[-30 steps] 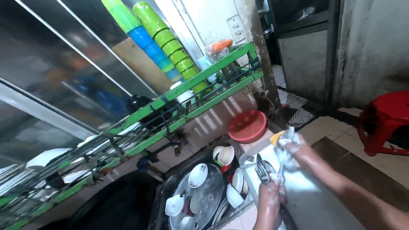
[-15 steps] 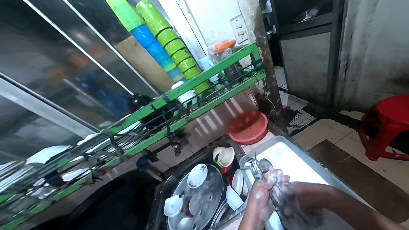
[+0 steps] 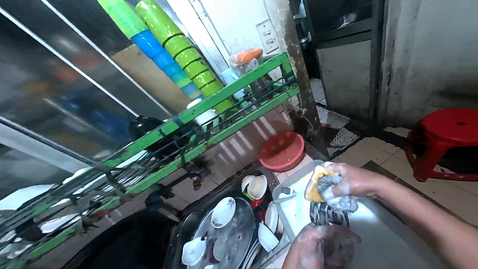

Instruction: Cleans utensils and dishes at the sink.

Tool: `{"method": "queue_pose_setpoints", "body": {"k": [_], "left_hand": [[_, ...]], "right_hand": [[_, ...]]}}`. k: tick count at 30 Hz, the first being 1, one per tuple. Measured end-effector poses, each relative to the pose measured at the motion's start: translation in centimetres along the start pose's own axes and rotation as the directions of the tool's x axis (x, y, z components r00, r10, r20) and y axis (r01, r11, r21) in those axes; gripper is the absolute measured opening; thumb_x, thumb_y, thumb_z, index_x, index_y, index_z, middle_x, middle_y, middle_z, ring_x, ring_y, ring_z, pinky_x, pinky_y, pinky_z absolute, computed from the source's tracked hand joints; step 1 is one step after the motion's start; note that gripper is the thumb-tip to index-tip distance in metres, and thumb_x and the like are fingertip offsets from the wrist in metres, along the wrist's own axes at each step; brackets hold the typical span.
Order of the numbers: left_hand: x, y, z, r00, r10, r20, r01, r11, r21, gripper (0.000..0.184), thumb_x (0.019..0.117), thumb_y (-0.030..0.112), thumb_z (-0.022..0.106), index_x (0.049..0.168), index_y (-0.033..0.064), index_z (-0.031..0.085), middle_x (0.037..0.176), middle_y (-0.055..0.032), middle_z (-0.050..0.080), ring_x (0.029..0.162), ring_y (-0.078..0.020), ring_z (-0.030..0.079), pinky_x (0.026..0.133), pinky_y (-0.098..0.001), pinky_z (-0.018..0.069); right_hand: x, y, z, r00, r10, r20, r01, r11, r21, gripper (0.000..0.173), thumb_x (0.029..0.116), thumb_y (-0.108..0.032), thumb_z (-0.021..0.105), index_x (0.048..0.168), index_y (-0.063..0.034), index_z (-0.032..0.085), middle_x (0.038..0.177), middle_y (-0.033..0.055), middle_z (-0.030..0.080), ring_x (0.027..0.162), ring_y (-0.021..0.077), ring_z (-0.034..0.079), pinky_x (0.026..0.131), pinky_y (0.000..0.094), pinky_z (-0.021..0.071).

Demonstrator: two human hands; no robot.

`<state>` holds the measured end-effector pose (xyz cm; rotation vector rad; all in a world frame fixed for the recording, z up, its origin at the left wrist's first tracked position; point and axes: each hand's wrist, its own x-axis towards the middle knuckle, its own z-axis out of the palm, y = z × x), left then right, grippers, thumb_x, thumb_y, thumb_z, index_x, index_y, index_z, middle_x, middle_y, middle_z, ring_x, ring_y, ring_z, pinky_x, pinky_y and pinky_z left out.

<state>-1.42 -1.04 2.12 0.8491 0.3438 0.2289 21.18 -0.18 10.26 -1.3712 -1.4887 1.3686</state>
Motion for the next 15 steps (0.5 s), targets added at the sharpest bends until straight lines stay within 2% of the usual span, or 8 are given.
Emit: {"method": "queue_pose_setpoints", "body": {"k": [2,4,7,9,11,12,13,15], "left_hand": [[0.1,-0.1,0.0,0.998,-0.052,-0.025,0.053,0.998,0.041,0.032,0.095,0.041,0.064,0.107,0.0142,0.078,0.078,0.0025,0.07,0.058,-0.0048,0.058,0.052,-0.0213,0.0473],[0.2,-0.2,0.6,0.987,-0.115,-0.111,0.126,0.987,0.102,0.023,0.0958,0.029,0.06,0.103,0.0146,0.076,0.077,0.0046,0.069,0.058,-0.0032,0.056,0.052,-0.0205,0.046],[0.7,-0.7,0.7,0.967,-0.165,-0.195,0.203,0.96,0.194,0.016,0.0986,0.022,0.057,0.099,0.0151,0.071,0.068,0.0083,0.061,0.053,-0.0015,0.049,0.048,-0.0189,0.0416],[1.0,-1.3,0.4,0.922,-0.158,-0.353,0.237,0.952,0.192,0.017,0.1019,0.019,0.052,0.105,0.0107,0.067,0.069,0.0051,0.06,0.053,-0.0031,0.05,0.048,-0.0196,0.0423],[1.5,-1.2,0.8,0.818,-0.1,-0.567,0.188,0.977,0.1,0.021,0.1061,0.014,0.048,0.112,0.003,0.065,0.076,-0.0025,0.066,0.059,-0.0085,0.059,0.053,-0.0238,0.0495],[1.5,-0.7,1.2,0.781,-0.047,-0.623,0.102,0.993,0.053,0.024,0.1083,0.013,0.045,0.113,0.0005,0.064,0.081,-0.0064,0.07,0.066,-0.0127,0.066,0.06,-0.0279,0.0558],[1.5,-0.3,1.5,0.771,0.03,-0.636,-0.026,1.0,0.016,0.027,0.1091,0.013,0.042,0.11,-0.0001,0.064,0.083,-0.0087,0.073,0.072,-0.0164,0.071,0.065,-0.0318,0.0602],[1.4,0.5,1.7,0.812,0.181,-0.555,-0.251,0.966,-0.053,0.034,0.11,0.016,0.036,0.115,-0.0027,0.064,0.091,-0.0135,0.075,0.083,-0.0243,0.074,0.076,-0.0397,0.0631]], "right_hand": [[0.1,-0.9,0.0,0.981,-0.075,-0.181,0.038,0.979,-0.202,0.046,0.0828,-0.009,0.08,0.126,-0.006,0.065,0.108,0.013,0.07,0.096,0.0229,0.067,0.087,0.0448,0.0557],[-0.2,-1.9,-0.4,0.908,-0.214,-0.36,0.099,0.945,-0.311,0.047,0.0829,-0.01,0.083,0.126,-0.0048,0.066,0.112,0.0171,0.07,0.102,0.03,0.067,0.091,0.0526,0.0541],[-0.9,-2.9,-1.2,0.648,-0.553,-0.524,0.301,0.818,-0.49,0.05,0.0731,-0.011,0.085,0.12,-0.0032,0.069,0.107,0.0154,0.073,0.097,0.0284,0.071,0.086,0.0516,0.0569],[-2.1,-4.8,-1.3,0.562,-0.65,-0.511,0.33,0.743,-0.583,0.049,0.0716,-0.01,0.083,0.119,-0.0056,0.07,0.106,0.0115,0.073,0.097,0.0233,0.071,0.085,0.0456,0.0581],[-3.5,-6.6,0.0,0.582,-0.664,-0.47,0.322,0.718,-0.616,0.039,0.0776,-0.009,0.082,0.115,-0.0069,0.07,0.104,0.009,0.073,0.095,0.0198,0.071,0.084,0.0418,0.0594],[-4.0,-7.1,0.9,0.636,-0.63,-0.446,0.305,0.736,-0.604,0.036,0.0803,-0.008,0.082,0.114,-0.007,0.071,0.103,0.009,0.073,0.093,0.0201,0.071,0.084,0.0424,0.0597],[-4.1,-7.0,1.7,0.714,-0.562,-0.417,0.273,0.773,-0.572,0.035,0.0821,-0.009,0.082,0.116,-0.0073,0.071,0.104,0.0098,0.073,0.094,0.0216,0.071,0.084,0.0446,0.0591],[-2.6,-4.4,2.6,0.845,-0.415,-0.337,0.194,0.825,-0.53,0.043,0.0824,-0.014,0.082,0.123,-0.0133,0.069,0.11,0.0076,0.073,0.098,0.0221,0.071,0.087,0.0483,0.0587]]}}
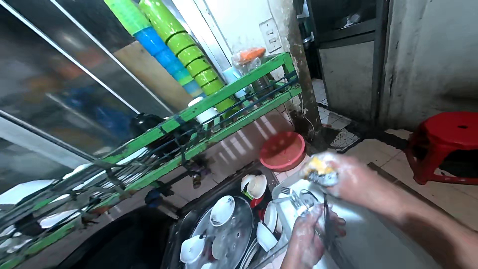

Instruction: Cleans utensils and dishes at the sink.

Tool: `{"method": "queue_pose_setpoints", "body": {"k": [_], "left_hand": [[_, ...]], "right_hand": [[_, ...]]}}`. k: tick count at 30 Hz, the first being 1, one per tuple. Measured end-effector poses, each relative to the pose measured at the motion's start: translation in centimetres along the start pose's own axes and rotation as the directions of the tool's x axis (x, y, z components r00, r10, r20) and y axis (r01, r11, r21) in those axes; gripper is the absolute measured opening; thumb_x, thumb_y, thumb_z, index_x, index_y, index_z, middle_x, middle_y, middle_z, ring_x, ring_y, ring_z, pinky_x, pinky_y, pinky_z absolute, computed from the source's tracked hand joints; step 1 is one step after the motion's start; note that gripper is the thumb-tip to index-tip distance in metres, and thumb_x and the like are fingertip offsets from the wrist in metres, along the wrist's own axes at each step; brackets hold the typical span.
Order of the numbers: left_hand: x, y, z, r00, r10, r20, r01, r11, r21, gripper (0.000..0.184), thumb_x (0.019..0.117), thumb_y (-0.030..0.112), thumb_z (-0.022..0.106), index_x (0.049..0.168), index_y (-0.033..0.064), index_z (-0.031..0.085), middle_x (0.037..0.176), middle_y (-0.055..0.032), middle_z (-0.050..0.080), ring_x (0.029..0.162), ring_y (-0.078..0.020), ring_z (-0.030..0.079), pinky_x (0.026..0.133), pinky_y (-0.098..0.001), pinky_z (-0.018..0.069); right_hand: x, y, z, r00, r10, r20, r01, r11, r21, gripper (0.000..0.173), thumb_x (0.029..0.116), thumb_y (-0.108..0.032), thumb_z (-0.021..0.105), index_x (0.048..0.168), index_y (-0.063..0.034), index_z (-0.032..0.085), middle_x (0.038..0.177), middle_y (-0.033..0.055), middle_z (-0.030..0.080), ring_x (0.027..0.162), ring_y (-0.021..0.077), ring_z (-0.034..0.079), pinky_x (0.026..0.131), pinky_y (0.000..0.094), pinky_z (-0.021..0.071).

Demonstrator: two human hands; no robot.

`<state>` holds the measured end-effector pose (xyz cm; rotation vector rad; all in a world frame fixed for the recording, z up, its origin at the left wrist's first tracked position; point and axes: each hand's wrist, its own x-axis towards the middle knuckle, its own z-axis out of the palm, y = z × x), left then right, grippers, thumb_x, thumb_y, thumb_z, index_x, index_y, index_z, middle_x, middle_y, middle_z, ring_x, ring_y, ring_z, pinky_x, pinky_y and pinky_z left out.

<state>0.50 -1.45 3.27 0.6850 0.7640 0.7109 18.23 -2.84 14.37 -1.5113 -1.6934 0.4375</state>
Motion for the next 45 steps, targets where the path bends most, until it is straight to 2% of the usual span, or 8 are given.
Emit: {"method": "queue_pose_setpoints", "body": {"k": [4,8,17,25,29,34,39,45], "left_hand": [[0.0,0.7,1.5,0.984,0.106,-0.144,-0.079,0.981,0.18,0.018,0.105,0.01,0.049,0.102,-0.0006,0.064,0.073,-0.0055,0.065,0.055,-0.0103,0.058,0.052,-0.025,0.051],[0.2,0.1,0.8,0.942,0.163,-0.295,-0.084,0.961,0.263,0.014,0.1033,0.009,0.055,0.108,-0.0032,0.061,0.069,-0.0061,0.06,0.049,-0.01,0.053,0.046,-0.0243,0.048],[0.2,-0.4,1.4,0.905,0.19,-0.381,-0.025,0.917,0.399,0.021,0.1073,0.014,0.052,0.112,-0.0034,0.062,0.066,-0.0029,0.055,0.047,-0.0089,0.049,0.046,-0.0239,0.0451],[-0.3,-0.6,0.1,0.89,0.154,-0.428,0.072,0.882,0.467,0.017,0.1026,0.01,0.057,0.087,0.0019,0.058,0.057,-0.0019,0.052,0.047,-0.0109,0.051,0.047,-0.0267,0.0468],[-1.1,-0.2,0.3,0.923,0.131,-0.362,0.009,0.933,0.359,0.017,0.1037,0.012,0.056,0.09,0.0014,0.058,0.059,-0.0027,0.053,0.046,-0.0109,0.052,0.046,-0.0258,0.0477],[-2.2,0.3,0.4,0.972,0.13,-0.194,-0.074,0.96,0.27,0.023,0.1054,0.015,0.051,0.089,0.0016,0.06,0.063,-0.0038,0.06,0.048,-0.0095,0.054,0.047,-0.0237,0.0488],[-1.6,-0.2,-0.5,0.949,0.105,-0.299,-0.019,0.961,0.276,0.023,0.1074,0.018,0.05,0.096,0.001,0.06,0.058,0.0,0.051,0.045,-0.0071,0.046,0.044,-0.0221,0.0422],[-1.0,0.7,0.2,0.953,0.121,-0.278,-0.025,0.945,0.325,0.019,0.1045,0.011,0.054,0.09,0.0005,0.061,0.054,0.0002,0.05,0.043,-0.0066,0.045,0.043,-0.0211,0.0393]], "right_hand": [[0.2,4.8,3.9,0.976,0.189,0.105,-0.202,0.971,0.127,0.05,0.0856,-0.018,0.081,0.131,-0.006,0.065,0.123,0.0148,0.069,0.112,0.0284,0.067,0.101,0.0512,0.0523],[0.2,6.8,4.1,0.848,0.525,0.069,-0.474,0.693,0.543,0.055,0.0973,-0.023,0.07,0.147,-0.0109,0.049,0.12,0.0197,0.066,0.102,0.0299,0.067,0.089,0.051,0.0551],[0.4,7.1,7.8,0.854,0.475,0.213,-0.506,0.854,0.125,0.063,0.0989,-0.039,0.065,0.146,-0.0013,0.05,0.138,0.0254,0.059,0.131,0.0376,0.056,0.112,0.0551,0.0411],[-0.4,6.8,8.5,0.866,0.396,0.307,-0.392,0.917,-0.077,0.064,0.101,-0.037,0.062,0.152,-0.0028,0.043,0.139,0.0265,0.058,0.131,0.0416,0.055,0.112,0.058,0.041],[2.3,8.0,7.4,0.904,0.425,0.031,-0.424,0.889,0.174,0.066,0.0965,-0.033,0.071,0.148,-0.0004,0.047,0.139,0.0275,0.057,0.128,0.0422,0.057,0.11,0.0603,0.0423],[1.5,5.6,6.4,0.88,0.378,0.288,-0.428,0.894,0.133,0.058,0.0971,-0.038,0.069,0.142,-0.0032,0.055,0.134,0.0243,0.061,0.125,0.0369,0.059,0.108,0.0556,0.0437],[2.3,5.5,4.7,0.838,0.542,-0.056,-0.46,0.758,0.462,0.054,0.0998,-0.026,0.067,0.146,-0.0061,0.047,0.124,0.0242,0.064,0.107,0.0379,0.065,0.092,0.0605,0.0511],[-0.1,4.3,7.9,0.889,0.415,0.193,-0.457,0.832,0.315,0.061,0.0935,-0.031,0.073,0.141,0.0004,0.053,0.127,0.0231,0.063,0.117,0.0325,0.062,0.104,0.0504,0.0483]]}}
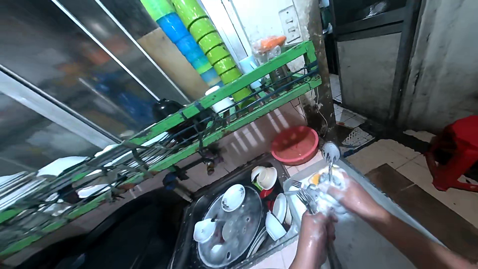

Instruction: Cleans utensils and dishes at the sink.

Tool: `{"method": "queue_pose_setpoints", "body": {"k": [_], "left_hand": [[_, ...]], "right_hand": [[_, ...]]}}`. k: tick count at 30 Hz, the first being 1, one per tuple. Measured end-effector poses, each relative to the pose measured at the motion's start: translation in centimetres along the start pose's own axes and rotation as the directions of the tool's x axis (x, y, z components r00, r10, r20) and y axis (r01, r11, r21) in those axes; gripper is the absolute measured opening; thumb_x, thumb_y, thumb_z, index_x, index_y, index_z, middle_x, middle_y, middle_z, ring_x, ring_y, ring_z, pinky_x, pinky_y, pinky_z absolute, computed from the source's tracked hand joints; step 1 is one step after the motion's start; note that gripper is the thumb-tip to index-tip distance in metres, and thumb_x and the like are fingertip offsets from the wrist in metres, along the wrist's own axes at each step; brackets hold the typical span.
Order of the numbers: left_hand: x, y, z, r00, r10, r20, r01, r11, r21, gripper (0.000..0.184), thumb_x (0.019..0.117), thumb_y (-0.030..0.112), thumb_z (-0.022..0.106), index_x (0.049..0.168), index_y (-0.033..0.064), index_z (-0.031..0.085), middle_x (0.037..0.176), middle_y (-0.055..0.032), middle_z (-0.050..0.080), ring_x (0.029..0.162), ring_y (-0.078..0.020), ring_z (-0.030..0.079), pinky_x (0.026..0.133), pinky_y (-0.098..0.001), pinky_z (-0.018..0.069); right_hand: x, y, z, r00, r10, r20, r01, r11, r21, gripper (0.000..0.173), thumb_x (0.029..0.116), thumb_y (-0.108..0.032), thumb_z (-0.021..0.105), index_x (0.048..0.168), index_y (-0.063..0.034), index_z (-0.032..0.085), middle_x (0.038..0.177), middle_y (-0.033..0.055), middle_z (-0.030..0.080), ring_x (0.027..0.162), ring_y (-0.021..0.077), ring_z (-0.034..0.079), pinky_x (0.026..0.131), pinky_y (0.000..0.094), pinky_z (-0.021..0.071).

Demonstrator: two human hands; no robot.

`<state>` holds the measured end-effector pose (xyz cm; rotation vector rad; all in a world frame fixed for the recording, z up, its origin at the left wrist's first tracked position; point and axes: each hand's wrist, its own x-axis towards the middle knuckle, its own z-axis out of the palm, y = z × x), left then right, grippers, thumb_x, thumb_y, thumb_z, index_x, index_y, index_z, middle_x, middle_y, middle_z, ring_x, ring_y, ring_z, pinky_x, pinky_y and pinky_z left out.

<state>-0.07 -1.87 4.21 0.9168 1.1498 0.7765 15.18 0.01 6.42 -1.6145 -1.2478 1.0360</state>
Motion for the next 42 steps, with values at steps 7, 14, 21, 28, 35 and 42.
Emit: {"method": "queue_pose_setpoints", "body": {"k": [7,14,21,28,35,42], "left_hand": [[0.5,-0.1,-2.2,0.966,0.25,0.07,-0.239,0.962,-0.134,0.033,0.0913,-0.006,0.05,0.121,-0.0074,0.065,0.122,-0.0156,0.069,0.11,-0.0202,0.066,0.096,-0.0368,0.0543],[1.5,0.6,-2.4,0.993,0.104,0.055,-0.083,0.951,-0.296,0.031,0.1,-0.004,0.052,0.13,-0.0062,0.057,0.084,-0.0118,0.069,0.072,-0.0217,0.069,0.073,-0.04,0.0616],[3.0,0.9,0.8,0.979,0.171,-0.106,-0.088,0.839,0.537,0.035,0.1003,0.006,0.058,0.132,-0.0091,0.055,0.114,-0.0227,0.066,0.101,-0.0263,0.065,0.093,-0.0426,0.0534],[3.5,-0.5,2.4,0.987,0.126,0.098,-0.16,0.778,0.608,0.031,0.0929,0.011,0.067,0.119,-0.0057,0.065,0.111,-0.0184,0.066,0.1,-0.0256,0.065,0.091,-0.0452,0.0539],[1.5,0.3,1.2,0.963,0.007,0.27,-0.004,1.0,-0.012,0.006,0.0923,0.0,0.06,0.098,-0.0004,0.063,0.068,-0.0047,0.063,0.055,-0.0124,0.06,0.054,-0.0284,0.0541],[0.5,-1.0,0.4,0.988,-0.038,0.153,0.026,0.997,0.079,0.01,0.1008,0.01,0.06,0.096,0.0014,0.061,0.062,-0.001,0.054,0.049,-0.0089,0.051,0.048,-0.0246,0.0466]], "right_hand": [[0.7,0.4,-2.4,0.826,0.109,0.553,0.109,0.932,-0.346,0.051,0.0949,-0.029,0.072,0.135,0.0004,0.058,0.124,0.0278,0.063,0.117,0.0416,0.061,0.101,0.0633,0.0457],[-0.5,5.5,-0.6,0.582,0.169,0.796,0.203,0.917,-0.343,0.041,0.0943,-0.018,0.073,0.13,-0.0019,0.06,0.113,0.0203,0.067,0.102,0.0322,0.066,0.092,0.0542,0.0523],[-3.6,-2.2,-3.5,0.977,0.06,0.205,-0.08,0.993,0.088,0.071,0.0806,-0.027,0.081,0.143,-0.0103,0.052,0.128,0.013,0.064,0.113,0.0222,0.065,0.097,0.0431,0.055],[-3.0,1.4,-1.5,0.972,0.122,-0.202,-0.057,0.951,0.304,0.06,0.084,-0.007,0.076,0.139,-0.0014,0.054,0.128,0.0182,0.064,0.113,0.0248,0.064,0.096,0.0444,0.0543],[-1.8,3.6,-2.5,0.998,0.014,-0.054,0.004,0.95,0.313,0.072,0.0757,-0.01,0.079,0.142,-0.0069,0.052,0.142,0.0136,0.054,0.118,0.0203,0.062,0.095,0.0382,0.056],[1.5,3.3,-4.5,0.981,-0.05,-0.187,0.049,0.999,-0.009,0.053,0.0827,-0.005,0.081,0.132,0.0007,0.062,0.137,0.0213,0.058,0.123,0.0332,0.059,0.105,0.0522,0.0483]]}}
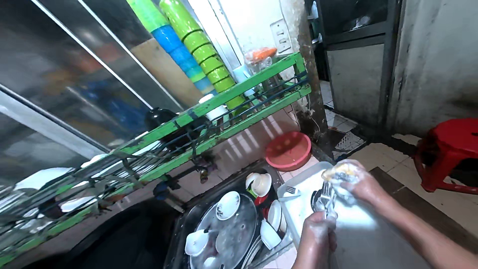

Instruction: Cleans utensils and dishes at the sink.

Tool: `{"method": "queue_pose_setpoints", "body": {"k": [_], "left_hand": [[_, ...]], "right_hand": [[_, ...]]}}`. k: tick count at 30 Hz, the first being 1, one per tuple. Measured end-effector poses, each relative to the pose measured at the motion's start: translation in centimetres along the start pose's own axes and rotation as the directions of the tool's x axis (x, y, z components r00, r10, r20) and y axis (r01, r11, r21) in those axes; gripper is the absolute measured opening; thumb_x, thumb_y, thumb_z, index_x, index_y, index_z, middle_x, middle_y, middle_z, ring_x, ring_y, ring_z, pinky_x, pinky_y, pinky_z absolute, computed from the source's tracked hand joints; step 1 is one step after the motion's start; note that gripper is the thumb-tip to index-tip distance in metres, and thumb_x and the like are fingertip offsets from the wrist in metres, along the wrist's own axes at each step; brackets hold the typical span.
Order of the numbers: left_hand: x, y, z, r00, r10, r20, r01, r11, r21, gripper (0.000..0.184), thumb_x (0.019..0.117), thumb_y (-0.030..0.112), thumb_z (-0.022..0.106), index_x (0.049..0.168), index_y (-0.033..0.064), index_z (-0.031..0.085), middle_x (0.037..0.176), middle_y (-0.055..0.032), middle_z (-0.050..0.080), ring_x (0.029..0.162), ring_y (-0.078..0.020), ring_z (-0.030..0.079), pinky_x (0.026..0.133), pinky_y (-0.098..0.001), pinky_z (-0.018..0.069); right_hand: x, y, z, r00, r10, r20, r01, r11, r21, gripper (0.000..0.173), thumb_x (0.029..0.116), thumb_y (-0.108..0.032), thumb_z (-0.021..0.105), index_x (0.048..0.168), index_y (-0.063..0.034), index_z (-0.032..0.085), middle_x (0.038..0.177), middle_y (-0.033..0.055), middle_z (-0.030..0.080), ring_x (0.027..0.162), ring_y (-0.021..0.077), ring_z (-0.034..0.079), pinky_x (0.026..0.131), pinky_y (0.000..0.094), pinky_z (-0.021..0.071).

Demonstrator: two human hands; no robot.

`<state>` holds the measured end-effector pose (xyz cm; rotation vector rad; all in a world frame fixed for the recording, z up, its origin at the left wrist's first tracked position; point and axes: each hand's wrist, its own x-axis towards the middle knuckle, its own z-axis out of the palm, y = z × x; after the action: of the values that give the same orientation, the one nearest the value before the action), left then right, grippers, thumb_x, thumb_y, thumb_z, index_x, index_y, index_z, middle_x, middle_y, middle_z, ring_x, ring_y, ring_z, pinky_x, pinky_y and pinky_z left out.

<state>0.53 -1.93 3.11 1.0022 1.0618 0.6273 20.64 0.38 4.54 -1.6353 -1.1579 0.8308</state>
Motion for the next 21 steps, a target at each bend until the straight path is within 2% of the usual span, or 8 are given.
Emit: {"method": "queue_pose_setpoints", "body": {"k": [3,4,7,10,13,15,18,21], "left_hand": [[-0.2,0.4,-0.8,1.0,0.014,0.007,-0.014,0.997,-0.075,0.018,0.1011,0.015,0.058,0.095,-0.0006,0.063,0.069,-0.0053,0.061,0.053,-0.0124,0.058,0.052,-0.0276,0.0534],[-0.2,0.5,-1.1,0.999,0.024,0.029,-0.022,0.996,-0.085,0.02,0.1017,0.017,0.057,0.095,-0.0009,0.064,0.071,-0.0067,0.063,0.056,-0.0139,0.061,0.054,-0.029,0.0553],[-0.2,0.6,-1.1,0.999,0.042,0.02,-0.04,0.996,-0.079,0.024,0.1039,0.018,0.052,0.096,-0.0016,0.064,0.074,-0.0092,0.067,0.06,-0.0169,0.065,0.059,-0.032,0.0579],[0.1,0.0,-1.0,0.992,0.089,-0.094,-0.099,0.989,-0.113,0.024,0.1053,0.016,0.052,0.104,-0.0044,0.064,0.077,-0.0109,0.066,0.061,-0.0172,0.065,0.058,-0.0325,0.058],[-0.1,0.4,-0.4,0.976,0.177,-0.123,-0.192,0.974,-0.124,0.014,0.1025,0.008,0.052,0.1,-0.0014,0.062,0.07,-0.0049,0.062,0.056,-0.0101,0.057,0.053,-0.0255,0.0504],[-0.4,0.5,-0.2,0.951,0.272,-0.147,-0.286,0.955,-0.084,0.014,0.0976,0.0,0.052,0.106,-0.0029,0.062,0.073,-0.0045,0.066,0.06,-0.0086,0.061,0.056,-0.0251,0.0528],[-1.0,0.3,0.1,0.951,0.255,-0.177,-0.26,0.966,-0.004,0.012,0.0969,-0.001,0.056,0.107,-0.0039,0.061,0.071,-0.0031,0.063,0.058,-0.0073,0.057,0.055,-0.0246,0.0503],[-1.4,-0.4,0.2,0.963,0.201,-0.179,-0.208,0.978,-0.024,0.008,0.0983,0.002,0.054,0.103,-0.0006,0.059,0.066,-0.0001,0.057,0.055,-0.0069,0.054,0.053,-0.0245,0.0481]], "right_hand": [[-0.6,-1.5,-0.3,0.967,0.221,0.127,-0.251,0.916,0.312,0.06,0.0898,0.0,0.07,0.145,-0.0098,0.048,0.115,0.0162,0.066,0.092,0.0235,0.068,0.078,0.0414,0.0587],[-1.1,-1.7,-0.2,0.951,0.228,0.208,-0.287,0.899,0.33,0.062,0.0888,0.0,0.069,0.146,-0.0103,0.046,0.113,0.0155,0.066,0.09,0.0226,0.068,0.076,0.0399,0.0591],[-1.8,-1.9,0.9,0.951,0.169,0.259,-0.222,0.956,0.192,0.064,0.0801,-0.003,0.077,0.14,-0.0058,0.054,0.121,0.0148,0.066,0.103,0.0211,0.068,0.088,0.0395,0.0582],[-1.7,-2.5,1.3,0.974,0.165,0.156,-0.191,0.968,0.164,0.064,0.0825,-0.004,0.078,0.142,-0.0037,0.054,0.128,0.0186,0.063,0.113,0.0246,0.064,0.097,0.043,0.0535],[-3.2,-2.2,2.3,0.974,0.135,0.182,-0.181,0.947,0.264,0.07,0.0822,-0.005,0.076,0.146,-0.0042,0.048,0.127,0.016,0.063,0.111,0.0211,0.065,0.095,0.0402,0.0553],[-4.2,-1.2,3.6,0.966,0.056,0.251,-0.136,0.94,0.312,0.069,0.0791,-0.008,0.074,0.143,-0.0048,0.048,0.121,0.0126,0.066,0.105,0.018,0.067,0.091,0.0384,0.0579],[-2.9,-0.9,3.2,0.966,-0.03,0.258,0.011,0.997,0.072,0.061,0.0839,-0.011,0.076,0.14,-0.0031,0.055,0.127,0.0178,0.066,0.117,0.026,0.064,0.102,0.0447,0.0516],[0.2,-1.0,1.6,0.99,-0.073,0.117,0.095,0.977,-0.193,0.06,0.0921,-0.021,0.074,0.144,-0.0002,0.052,0.136,0.0245,0.061,0.129,0.0363,0.058,0.113,0.0519,0.0432]]}}
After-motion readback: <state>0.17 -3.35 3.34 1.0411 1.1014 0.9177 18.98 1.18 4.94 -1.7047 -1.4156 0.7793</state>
